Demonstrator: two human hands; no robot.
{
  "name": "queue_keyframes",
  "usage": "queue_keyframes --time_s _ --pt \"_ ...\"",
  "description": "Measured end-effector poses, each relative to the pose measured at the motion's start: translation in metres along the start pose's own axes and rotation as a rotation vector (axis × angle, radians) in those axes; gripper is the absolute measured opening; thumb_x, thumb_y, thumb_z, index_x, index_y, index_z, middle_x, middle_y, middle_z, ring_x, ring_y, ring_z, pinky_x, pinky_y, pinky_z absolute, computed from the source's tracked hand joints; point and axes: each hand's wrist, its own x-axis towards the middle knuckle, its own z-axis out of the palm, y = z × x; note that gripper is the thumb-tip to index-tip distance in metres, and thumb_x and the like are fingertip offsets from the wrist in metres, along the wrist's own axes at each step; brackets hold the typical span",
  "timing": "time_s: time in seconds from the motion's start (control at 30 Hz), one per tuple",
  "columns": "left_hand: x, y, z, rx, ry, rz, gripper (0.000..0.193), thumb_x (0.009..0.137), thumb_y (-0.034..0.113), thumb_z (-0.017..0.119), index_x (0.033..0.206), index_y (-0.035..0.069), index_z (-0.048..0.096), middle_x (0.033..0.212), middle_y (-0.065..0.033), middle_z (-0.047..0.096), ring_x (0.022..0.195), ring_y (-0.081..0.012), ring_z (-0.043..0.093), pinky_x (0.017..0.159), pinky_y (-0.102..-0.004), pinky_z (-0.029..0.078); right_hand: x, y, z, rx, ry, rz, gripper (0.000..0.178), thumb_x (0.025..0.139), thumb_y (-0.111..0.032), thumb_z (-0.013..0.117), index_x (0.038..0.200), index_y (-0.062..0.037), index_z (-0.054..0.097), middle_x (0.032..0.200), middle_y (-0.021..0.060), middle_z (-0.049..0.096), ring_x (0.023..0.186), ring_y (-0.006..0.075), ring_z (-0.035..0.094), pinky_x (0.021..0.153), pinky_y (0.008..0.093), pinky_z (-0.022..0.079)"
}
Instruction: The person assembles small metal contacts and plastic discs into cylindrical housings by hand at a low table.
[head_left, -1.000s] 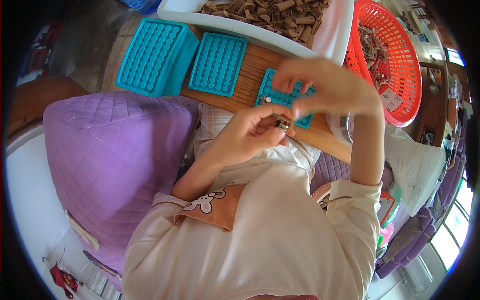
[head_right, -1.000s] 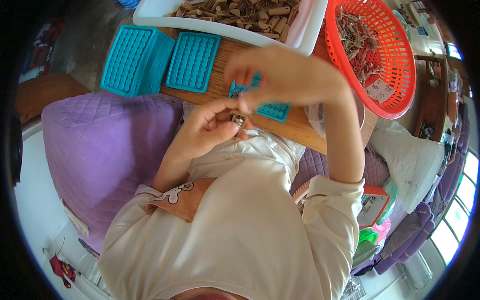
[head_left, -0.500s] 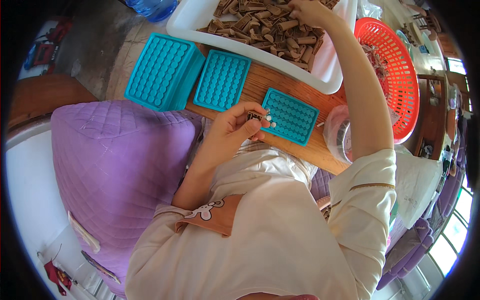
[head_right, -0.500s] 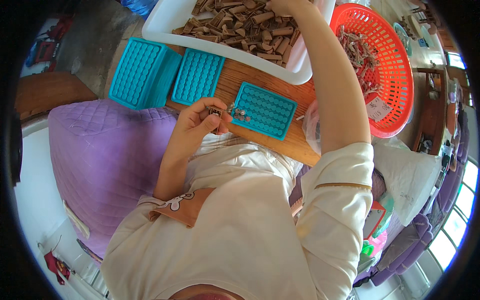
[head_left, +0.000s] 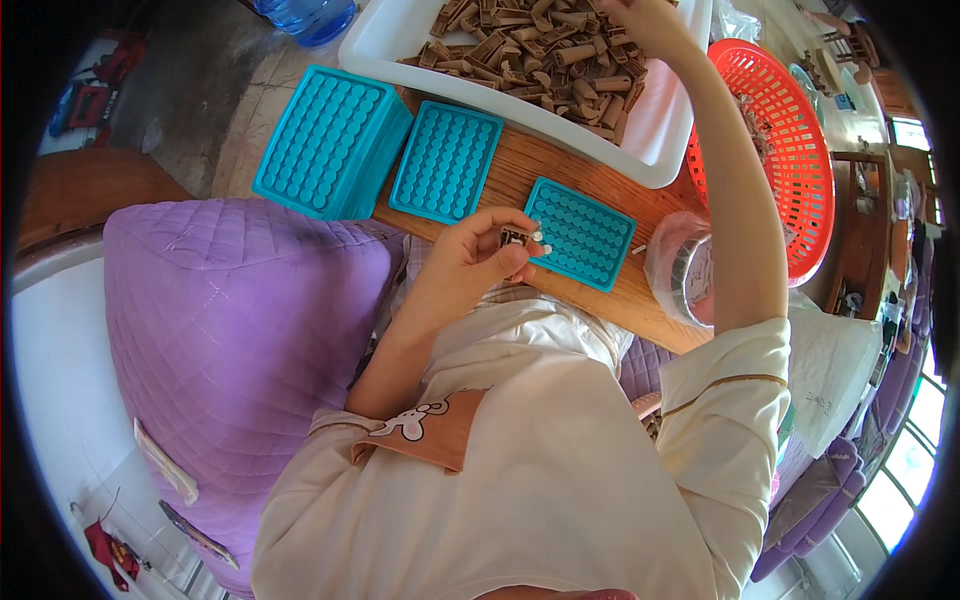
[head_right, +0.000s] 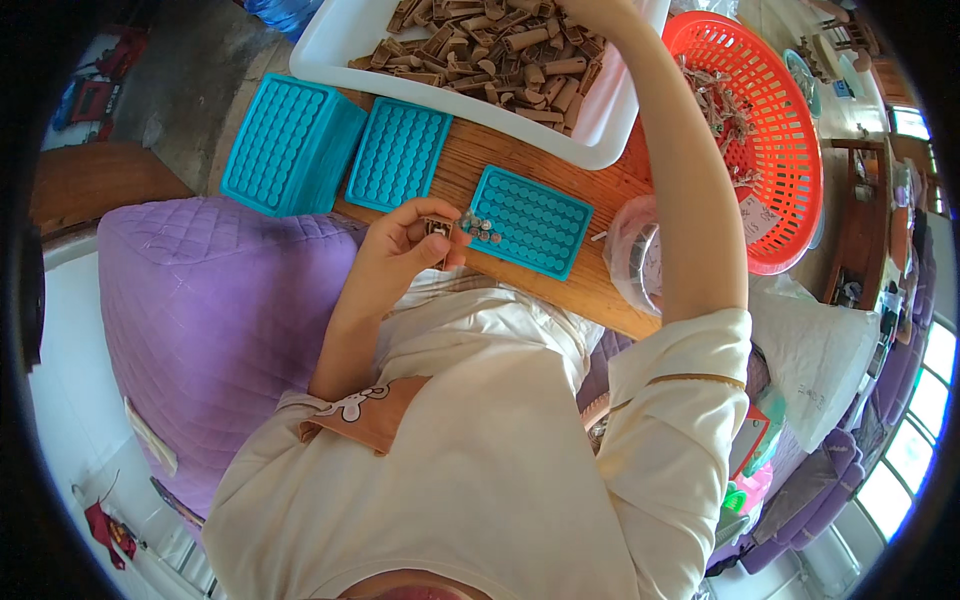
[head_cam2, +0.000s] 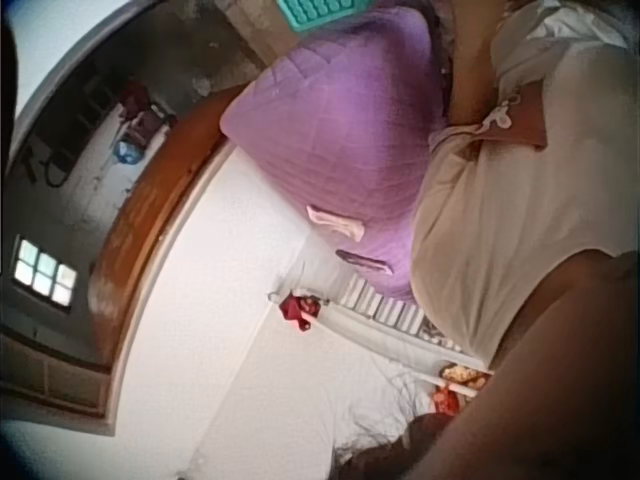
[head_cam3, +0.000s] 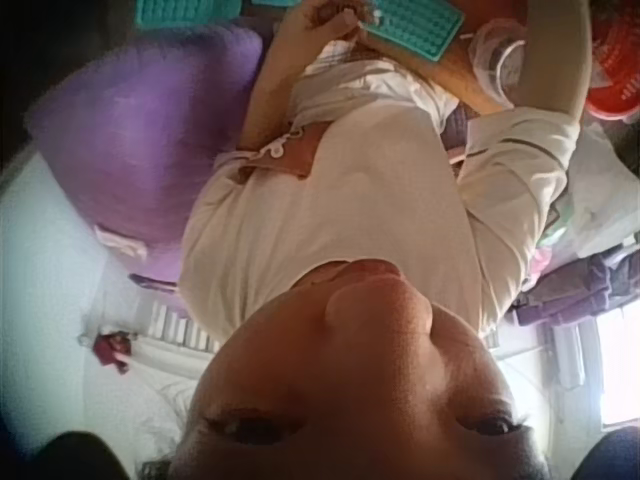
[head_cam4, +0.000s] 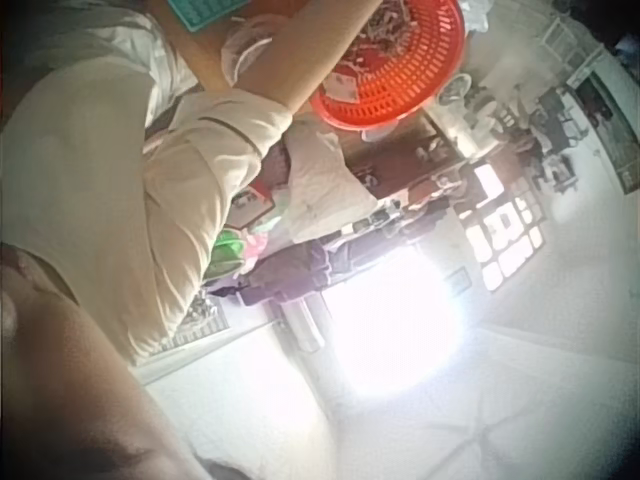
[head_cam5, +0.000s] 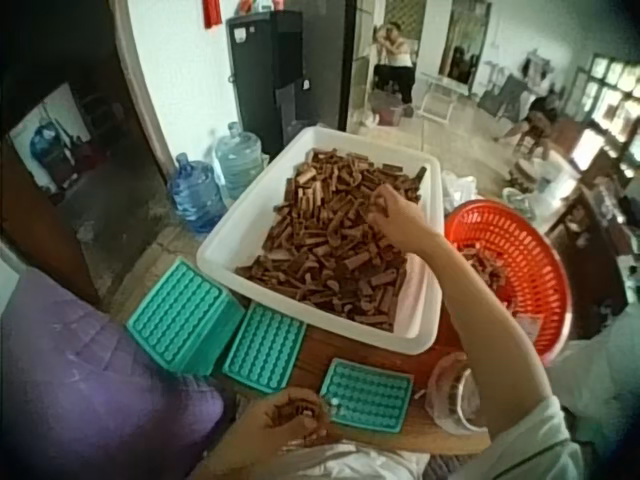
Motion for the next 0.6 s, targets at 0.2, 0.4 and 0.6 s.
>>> queue_keyframes --time_s 0.2,0.4,0.6 --pt "0.005 0.014 0.014 -0.097 0.145 0.01 0.027 0.086 0.013 0.046 0.11 0.001 0.044 0.102 -0.0128 0.053 0.087 -0.0183 0.057 0.072 -0.0261 0.049 -0.071 -0.059 -0.054 0.968 -0.023 0.142 0.025 0.079 -0.007 0.051 0.1 -0.0004 0.039 0.079 0.0047 0.051 0.07 0.0141 0.049 0.063 0.0266 0.041" --pt "0.022 0.025 0.029 -0.088 0.1 0.136 0.034 0.086 0.019 0.045 0.115 0.0 0.043 0.104 -0.0153 0.054 0.093 -0.0242 0.056 0.079 -0.032 0.047 -0.141 -0.043 -0.048 1.383 -0.074 0.062 0.041 0.077 -0.022 0.061 0.109 -0.0018 0.047 0.102 0.0078 0.054 0.084 0.0124 0.054 0.068 0.0226 0.044" --pt "0.034 0.022 0.041 -0.122 0.066 0.284 0.035 0.083 0.015 0.052 0.113 -0.001 0.044 0.102 -0.0153 0.055 0.095 -0.0254 0.055 0.08 -0.0335 0.047 -0.209 -0.061 -0.016 1.726 -0.052 0.12 0.037 0.072 -0.021 0.065 0.102 -0.0019 0.053 0.096 0.0072 0.057 0.084 0.0124 0.054 0.069 0.0231 0.045"
